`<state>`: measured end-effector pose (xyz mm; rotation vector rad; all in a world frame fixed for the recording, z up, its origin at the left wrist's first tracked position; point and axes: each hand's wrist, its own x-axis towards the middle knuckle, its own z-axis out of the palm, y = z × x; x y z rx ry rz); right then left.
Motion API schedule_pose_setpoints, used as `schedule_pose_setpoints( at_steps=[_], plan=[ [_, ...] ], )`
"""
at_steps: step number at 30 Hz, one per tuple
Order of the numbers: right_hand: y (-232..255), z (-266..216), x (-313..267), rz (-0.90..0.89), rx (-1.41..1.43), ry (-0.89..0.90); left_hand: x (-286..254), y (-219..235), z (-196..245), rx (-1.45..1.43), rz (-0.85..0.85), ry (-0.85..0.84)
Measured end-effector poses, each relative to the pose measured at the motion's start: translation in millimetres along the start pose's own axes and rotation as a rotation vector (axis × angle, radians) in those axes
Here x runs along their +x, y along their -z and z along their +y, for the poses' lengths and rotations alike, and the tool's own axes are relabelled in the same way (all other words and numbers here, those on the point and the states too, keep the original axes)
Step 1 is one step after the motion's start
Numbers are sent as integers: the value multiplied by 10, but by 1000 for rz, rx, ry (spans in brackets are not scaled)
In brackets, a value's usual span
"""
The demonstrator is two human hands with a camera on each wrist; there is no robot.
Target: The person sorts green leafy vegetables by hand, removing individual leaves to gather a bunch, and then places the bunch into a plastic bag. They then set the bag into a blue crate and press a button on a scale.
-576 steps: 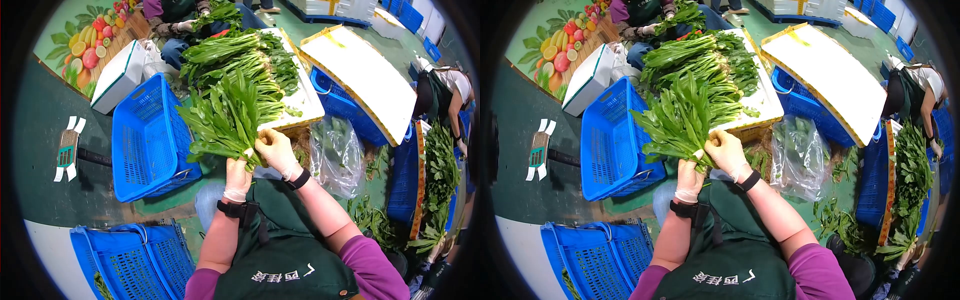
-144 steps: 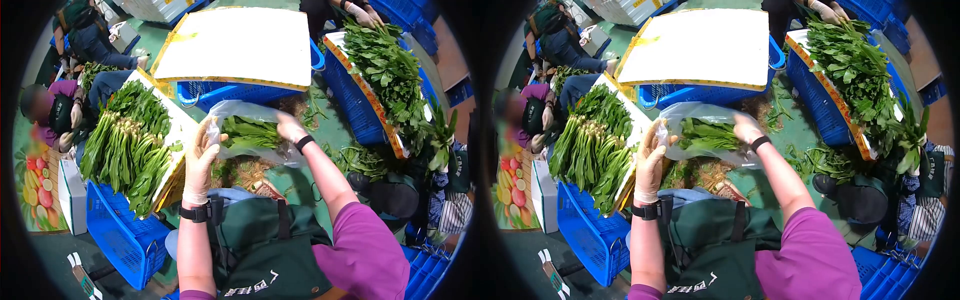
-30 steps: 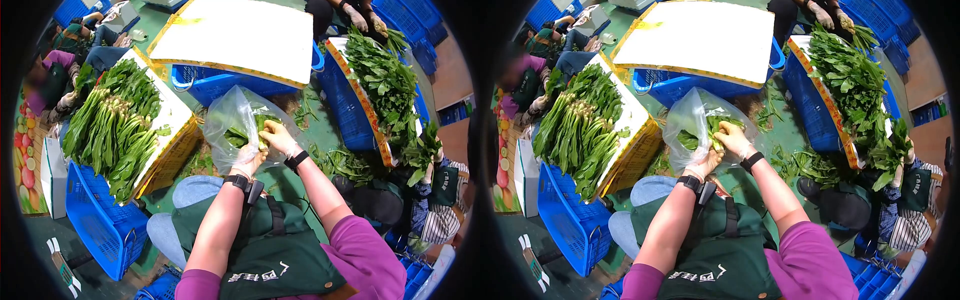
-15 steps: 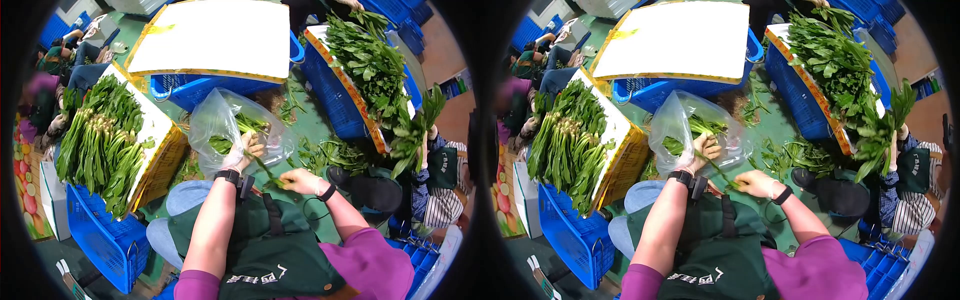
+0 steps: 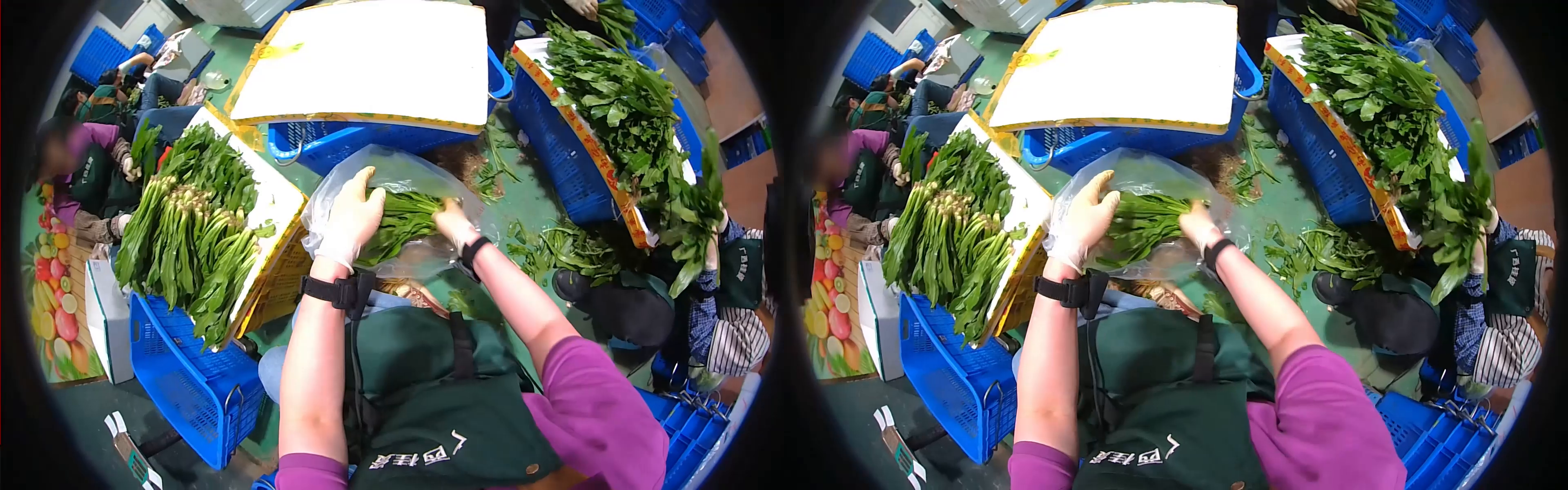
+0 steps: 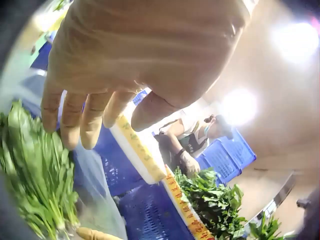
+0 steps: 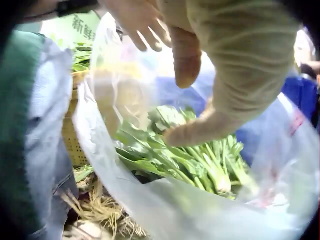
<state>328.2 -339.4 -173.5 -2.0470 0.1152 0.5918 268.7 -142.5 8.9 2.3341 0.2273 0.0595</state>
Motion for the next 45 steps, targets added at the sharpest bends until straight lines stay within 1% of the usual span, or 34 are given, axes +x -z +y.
schedule_pose_setpoints(
  at_steps=[1,2,4,5,6,8,9,11,13,14,16,17,18,19,20,21,22,24,25,26,28,29,30,31,32,34,35,36,38,39,40,42,43,45],
  plan=[
    [-118,242,440,9,132,-289,-11,63,18,8,9,2],
    [-161,319,640,25,150,-334,-31,130,67,79,62,-27],
    [-211,325,848,45,109,-328,-50,233,150,218,165,-85],
    [-245,327,915,50,75,-306,-35,262,147,179,195,-117],
    [-299,324,982,59,40,-276,-16,302,136,182,195,-113],
    [-349,243,1051,69,-34,-209,30,389,158,296,253,-315],
    [-352,225,1069,67,-80,-176,40,421,174,295,274,-359],
    [-111,22,838,64,-203,-129,17,485,201,278,263,-390],
    [234,-330,444,49,-441,-33,-24,518,128,307,271,-441],
    [311,-392,384,41,-560,16,-70,576,118,304,273,-443],
    [462,-5,536,-28,-480,126,-189,722,83,324,38,-307],
    [640,-146,432,-118,-606,67,-226,780,56,403,59,-299],
    [858,-376,295,-209,-731,7,-261,834,83,400,57,-295],
    [977,-433,284,-130,-742,-5,-288,895,139,590,-22,-209],
    [1101,-639,127,-18,-760,2,-296,940,167,780,-99,-124],
    [1211,-787,104,-31,-773,49,-349,894,9,858,60,-306],
    [1315,-940,132,-45,-786,97,-406,896,45,859,65,-310],
    [1466,-1214,126,18,-886,235,-507,911,147,944,27,-201],
    [1516,-1383,47,30,-927,313,-554,939,147,918,63,-245],
    [1519,-1507,69,53,-1023,282,-592,958,165,916,71,-241],
    [1522,-1707,-20,44,-1116,300,-673,1006,214,742,104,-136],
    [1534,-1802,-140,79,-1103,342,-721,1028,259,740,112,-128],
    [1545,-1889,-275,113,-1088,386,-767,1048,323,708,163,-153],
    [1566,-1972,-362,166,-1133,375,-800,1087,371,676,212,-179],
    [1629,-2009,-376,142,-1124,401,-812,1147,409,676,216,-171],
    [1726,-2080,-429,181,-1026,459,-761,1234,479,680,288,-260],
    [1753,-2142,-483,155,-1044,440,-723,1295,446,640,259,-240],
    [1760,-2196,-551,169,-1045,446,-686,1327,402,640,271,-250],
    [1759,-2240,-702,119,-1120,550,-602,1352,276,689,302,-220],
    [1774,-2222,-740,131,-1101,602,-597,1371,223,676,274,-230],
    [1799,-2236,-755,80,-1129,579,-564,1356,181,677,284,-237],
    [1799,-2266,-830,48,-1176,521,-504,1287,48,704,319,-298],
    [1814,-2239,-799,50,-1179,527,-413,1207,-40,739,395,-351],
    [1874,-2170,-692,94,-1114,489,-264,1258,57,761,415,-377]
  ],
)
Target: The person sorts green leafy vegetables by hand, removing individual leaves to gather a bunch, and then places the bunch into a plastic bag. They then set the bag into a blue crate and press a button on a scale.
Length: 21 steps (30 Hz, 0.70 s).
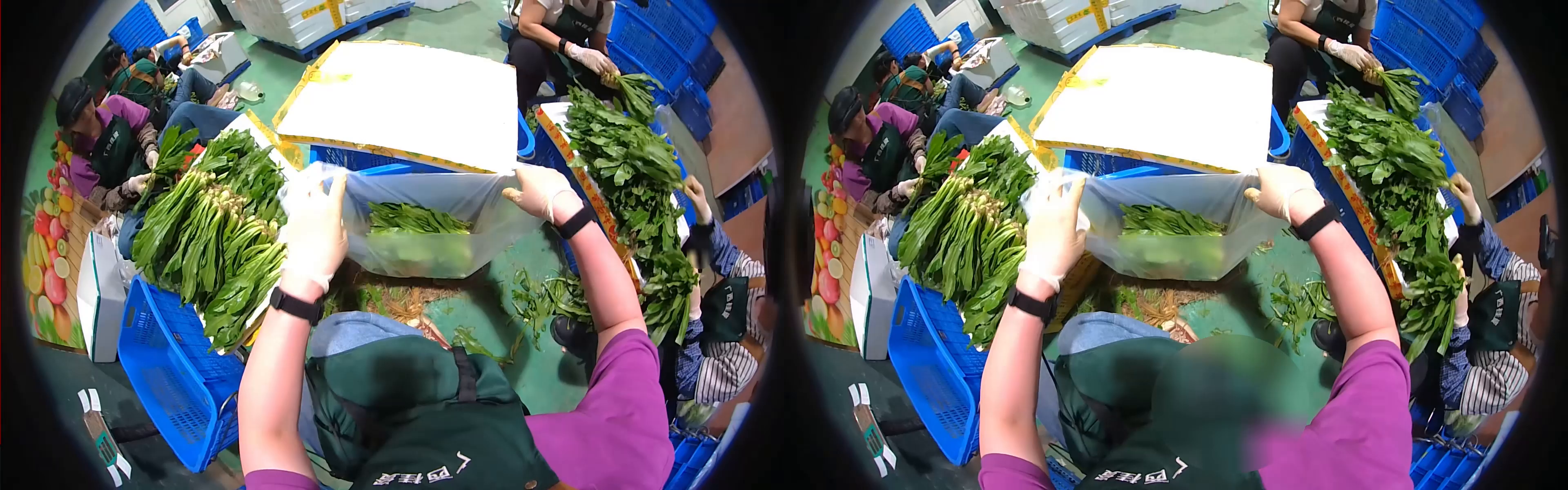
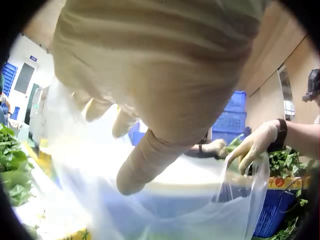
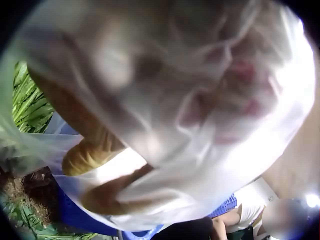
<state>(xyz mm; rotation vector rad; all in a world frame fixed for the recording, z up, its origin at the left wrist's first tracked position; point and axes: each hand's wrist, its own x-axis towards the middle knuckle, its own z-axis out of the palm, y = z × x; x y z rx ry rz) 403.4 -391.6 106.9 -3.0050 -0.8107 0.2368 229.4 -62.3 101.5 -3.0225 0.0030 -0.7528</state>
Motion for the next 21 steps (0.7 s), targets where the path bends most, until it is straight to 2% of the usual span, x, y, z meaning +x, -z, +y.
schedule_pose_setpoints(
  at_steps=[1,3,4,5,7,9,10,12,15,16,18,20,21],
  plan=[
    [37,-6,-15,3,-6,4,118,20,11,20,17,-30],
    [119,-59,-173,129,35,51,348,87,80,-8,70,-26],
    [280,-188,-300,98,57,31,449,95,109,-27,13,23],
    [238,-232,-365,90,54,30,538,86,122,-46,-45,70],
    [155,-298,-506,114,95,88,646,-20,104,-105,-51,29],
    [14,-456,-686,-67,104,170,674,-231,97,-79,-80,-53],
    [-83,-576,-779,-124,198,197,660,-252,118,-25,-177,-52],
    [-426,-774,-858,-250,205,227,510,-538,42,-90,-212,-28],
    [-867,-866,-832,-339,333,251,290,-623,13,-125,-266,40],
    [-863,-893,-831,-344,340,260,234,-611,-10,-193,-300,70],
    [-781,-962,-844,-297,427,179,111,-582,-43,-302,-347,93],
    [-717,-1002,-862,-131,420,260,-37,-496,40,-395,-341,136],
    [-703,-1043,-861,-23,410,334,-131,-560,27,-399,-199,63]
  ],
)
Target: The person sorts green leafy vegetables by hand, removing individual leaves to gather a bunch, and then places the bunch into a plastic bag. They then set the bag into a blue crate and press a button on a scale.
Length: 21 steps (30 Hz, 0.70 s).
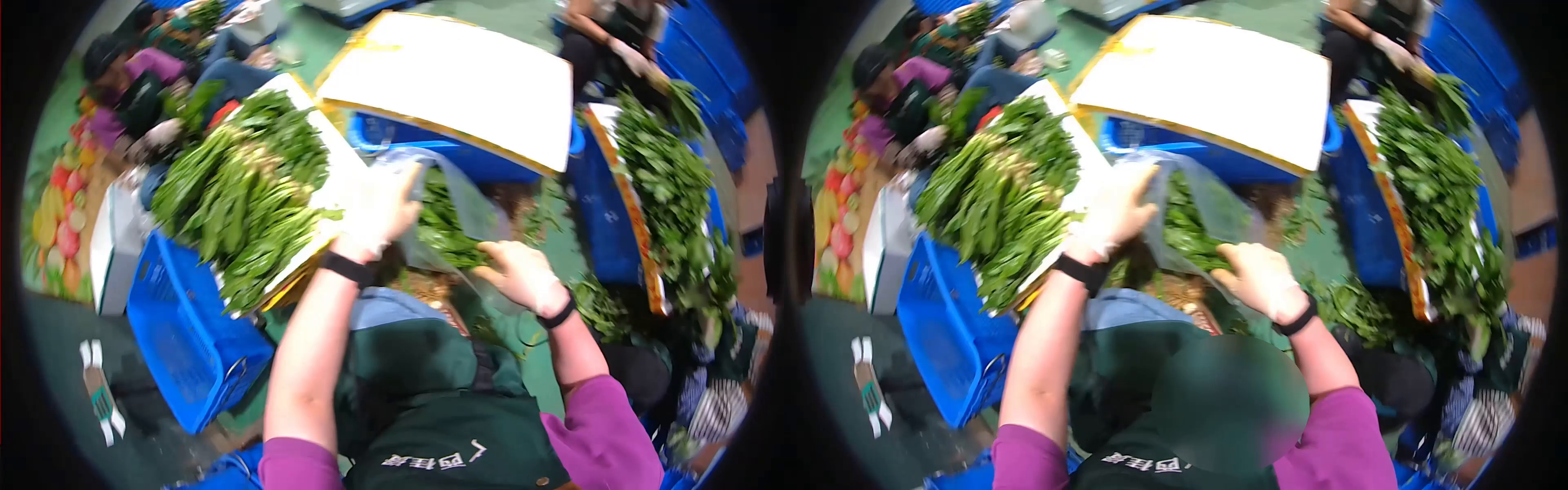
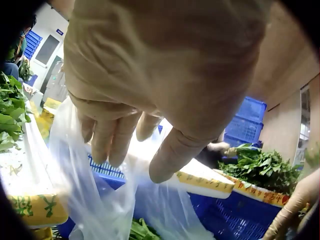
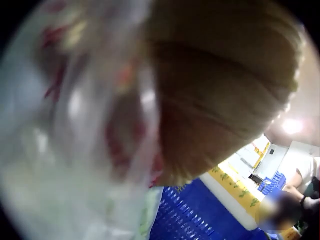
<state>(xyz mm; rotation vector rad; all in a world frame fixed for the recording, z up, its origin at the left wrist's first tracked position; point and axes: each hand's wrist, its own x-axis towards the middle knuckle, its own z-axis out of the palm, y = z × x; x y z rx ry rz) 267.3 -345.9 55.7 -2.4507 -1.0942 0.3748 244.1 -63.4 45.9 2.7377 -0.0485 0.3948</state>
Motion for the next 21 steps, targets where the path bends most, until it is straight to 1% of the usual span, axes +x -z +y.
schedule_pose_setpoints(
  at_steps=[2,3,4,6,7,8,9,10,11,12,14,16,18,20,21],
  plan=[
    [116,-223,62,49,107,49,-116,315,325,-238,-192,261],
    [140,-324,96,68,178,71,-279,257,303,-270,-73,191],
    [203,-446,128,38,245,83,-383,329,348,-404,-39,169],
    [205,-643,213,-14,495,104,-640,543,428,-793,-7,290],
    [208,-753,286,-23,499,129,-805,666,417,-819,37,360],
    [211,-892,373,-44,506,200,-995,786,391,-849,79,424],
    [209,-1026,466,-60,514,270,-1182,857,380,-883,279,435],
    [96,-1119,615,-1,506,367,-1370,996,388,-723,358,600],
    [7,-1235,803,-14,477,399,-1567,995,262,-685,498,639],
    [-74,-1366,1032,-24,445,432,-1775,1022,146,-615,573,680],
    [-362,-1648,1579,53,446,464,-2103,1108,70,-627,698,744],
    [-518,-1986,2132,110,387,524,-2387,1075,17,-738,792,790],
    [-796,-2286,2707,268,425,539,-2567,1098,11,-867,830,844],
    [-758,-2658,3029,403,291,457,-2715,1075,-5,-943,842,853],
    [-724,-2797,3228,458,200,495,-2771,1050,-22,-981,824,857]
  ],
)
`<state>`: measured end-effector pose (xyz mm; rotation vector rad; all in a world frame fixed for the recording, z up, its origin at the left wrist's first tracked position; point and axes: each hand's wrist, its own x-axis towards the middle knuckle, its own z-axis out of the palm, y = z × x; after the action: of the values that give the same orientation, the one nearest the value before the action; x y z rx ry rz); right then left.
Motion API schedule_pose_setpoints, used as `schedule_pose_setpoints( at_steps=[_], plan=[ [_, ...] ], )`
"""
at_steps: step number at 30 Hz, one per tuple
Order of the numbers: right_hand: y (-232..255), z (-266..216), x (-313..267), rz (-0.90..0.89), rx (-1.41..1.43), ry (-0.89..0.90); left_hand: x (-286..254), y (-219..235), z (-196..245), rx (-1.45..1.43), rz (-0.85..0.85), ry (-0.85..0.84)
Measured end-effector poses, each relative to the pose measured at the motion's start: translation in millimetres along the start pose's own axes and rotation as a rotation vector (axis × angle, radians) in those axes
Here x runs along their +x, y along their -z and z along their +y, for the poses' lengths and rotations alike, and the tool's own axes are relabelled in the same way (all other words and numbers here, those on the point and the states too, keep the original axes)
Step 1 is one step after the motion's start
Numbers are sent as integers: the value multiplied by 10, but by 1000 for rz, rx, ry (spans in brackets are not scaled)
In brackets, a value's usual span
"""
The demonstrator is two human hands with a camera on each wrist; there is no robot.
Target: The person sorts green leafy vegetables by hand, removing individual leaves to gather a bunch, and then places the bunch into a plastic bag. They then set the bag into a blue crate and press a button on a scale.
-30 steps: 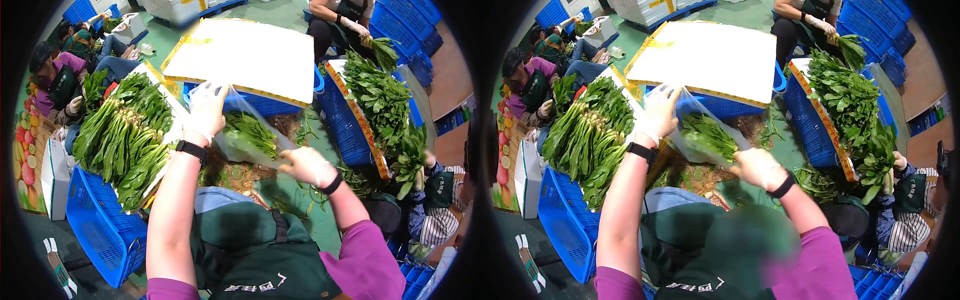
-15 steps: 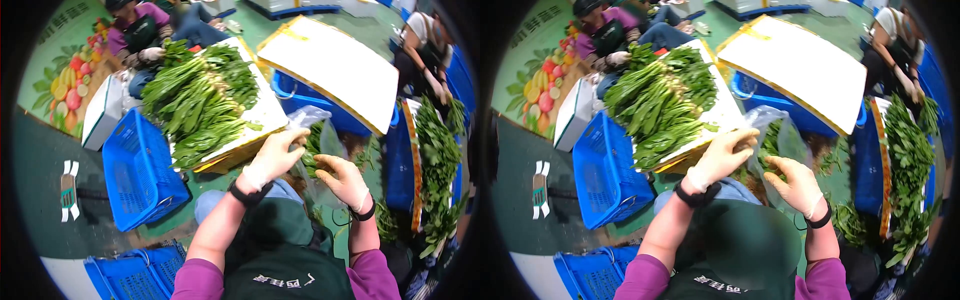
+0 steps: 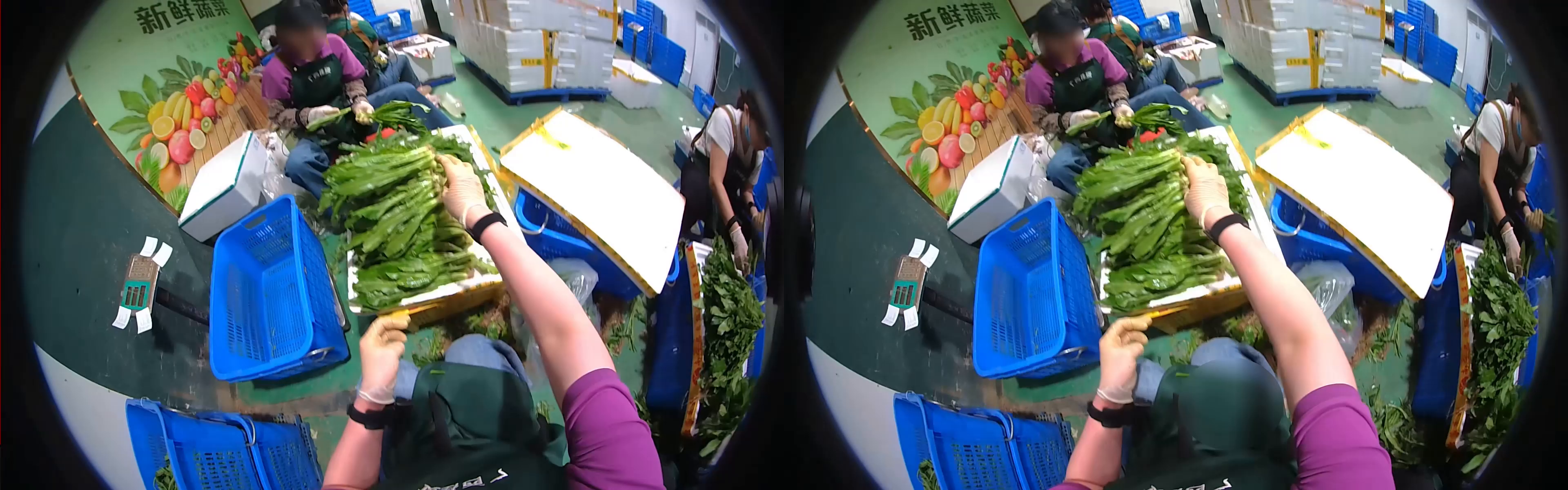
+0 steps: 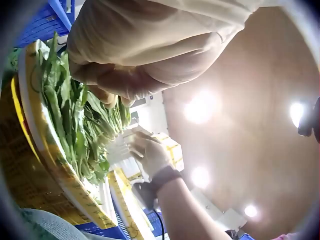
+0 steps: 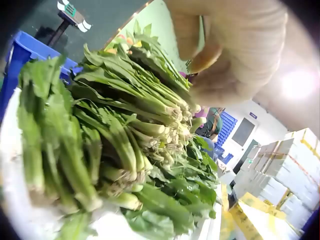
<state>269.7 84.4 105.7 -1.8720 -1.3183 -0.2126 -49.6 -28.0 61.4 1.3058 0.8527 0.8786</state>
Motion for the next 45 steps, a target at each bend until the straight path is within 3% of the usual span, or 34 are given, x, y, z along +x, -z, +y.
schedule_pose_setpoints(
  at_steps=[3,5,7,9,13,17,20,28,31,33,35,37,39,41,43,45],
  plan=[
    [-338,40,454,-21,-179,52,40,40,-117,-55,-75,65],
    [-398,-16,587,-176,-232,13,116,11,-103,-52,-138,159],
    [-412,-5,642,-329,-285,14,237,-9,-146,-71,-180,150],
    [-332,-47,536,-204,-426,213,353,-26,-191,-28,-216,137],
    [-100,-337,-120,-23,-375,361,647,-125,-310,-208,-204,200],
    [-227,-249,-1084,-215,-238,156,908,-311,-420,-464,-179,235],
    [-308,-157,-1598,-274,-127,78,1037,-393,-691,-386,-69,234],
    [-66,-326,-1771,-106,24,-112,986,-279,-754,-321,5,344],
    [16,-402,-1811,-23,127,-196,911,-271,-646,-355,-124,344],
    [-33,-381,-1920,53,447,-254,864,-321,-546,-494,-208,304],
    [-184,-453,-2105,45,567,-326,965,-285,-769,-616,-259,329],
    [-118,-579,-2156,-169,662,-518,1116,-186,-1164,-782,-447,223],
    [-151,-523,-2194,-184,753,-531,967,-284,-837,-795,-400,285],
    [-111,-488,-2177,-215,586,-338,930,-345,-710,-585,-239,144],
    [-49,-492,-2155,-234,573,-343,892,-335,-695,-431,-210,113],
    [37,-505,-2168,-274,543,-361,876,-391,-833,-339,-109,-62]
  ],
)
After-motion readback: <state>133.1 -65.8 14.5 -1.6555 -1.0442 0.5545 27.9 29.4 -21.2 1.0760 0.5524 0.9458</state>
